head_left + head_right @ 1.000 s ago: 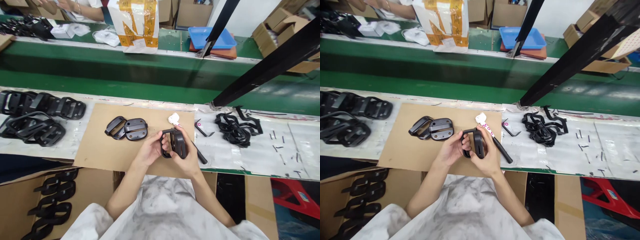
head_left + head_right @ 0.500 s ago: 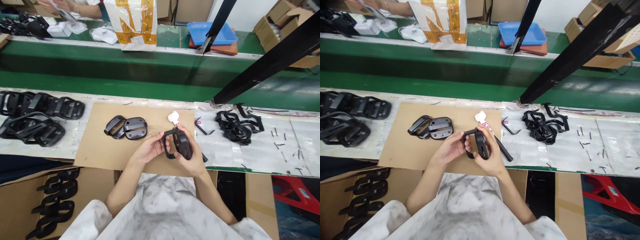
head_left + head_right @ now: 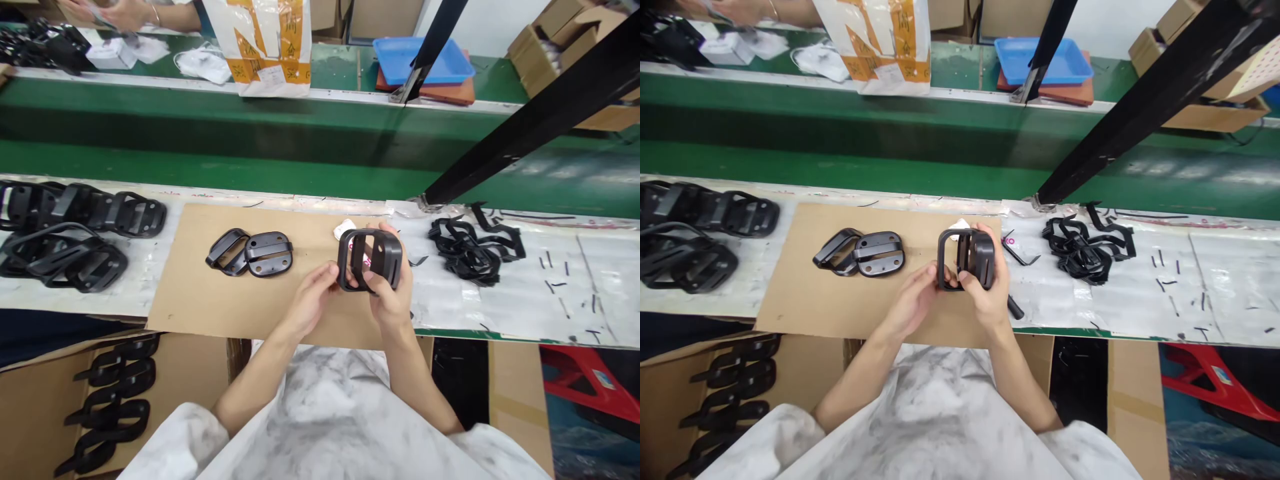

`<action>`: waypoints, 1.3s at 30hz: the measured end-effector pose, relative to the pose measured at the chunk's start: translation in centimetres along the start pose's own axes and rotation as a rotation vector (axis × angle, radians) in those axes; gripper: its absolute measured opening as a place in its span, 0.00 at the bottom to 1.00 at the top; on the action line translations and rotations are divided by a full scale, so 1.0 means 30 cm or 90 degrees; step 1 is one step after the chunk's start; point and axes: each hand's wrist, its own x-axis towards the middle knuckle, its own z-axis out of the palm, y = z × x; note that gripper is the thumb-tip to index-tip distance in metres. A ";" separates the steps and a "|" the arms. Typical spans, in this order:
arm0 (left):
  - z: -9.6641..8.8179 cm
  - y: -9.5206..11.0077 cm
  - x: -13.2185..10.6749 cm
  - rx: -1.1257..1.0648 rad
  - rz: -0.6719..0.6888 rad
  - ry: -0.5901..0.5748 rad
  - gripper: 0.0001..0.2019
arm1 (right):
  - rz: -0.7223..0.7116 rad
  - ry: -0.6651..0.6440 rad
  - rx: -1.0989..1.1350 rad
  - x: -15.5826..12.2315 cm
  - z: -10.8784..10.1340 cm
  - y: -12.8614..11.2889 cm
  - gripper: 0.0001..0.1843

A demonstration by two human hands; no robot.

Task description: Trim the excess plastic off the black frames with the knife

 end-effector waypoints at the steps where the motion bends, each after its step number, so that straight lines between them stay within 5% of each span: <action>1: 0.000 -0.017 -0.002 -0.002 0.008 0.011 0.19 | -0.006 0.020 0.012 0.008 0.006 0.004 0.37; 8: 0.005 -0.067 -0.017 -0.228 -0.084 0.024 0.17 | 0.014 0.030 0.034 0.016 0.041 0.016 0.38; 15: -0.024 -0.042 -0.024 -0.172 -0.115 0.009 0.15 | 0.021 0.003 -0.027 0.020 0.016 0.006 0.37; 21: -0.041 0.019 0.034 -0.001 0.017 -0.014 0.17 | -0.118 -0.042 -0.158 0.053 0.009 -0.041 0.37; 28: -0.029 0.089 0.159 0.071 0.112 0.148 0.24 | -0.098 -0.202 -0.340 -0.004 -0.021 0.008 0.54; 35: -0.087 0.055 0.238 0.428 0.294 0.164 0.25 | 0.121 -0.089 -0.533 -0.016 -0.171 0.131 0.17; 39: -0.107 0.024 0.284 0.447 0.292 0.164 0.25 | 0.164 -0.105 -0.429 -0.013 -0.218 0.119 0.14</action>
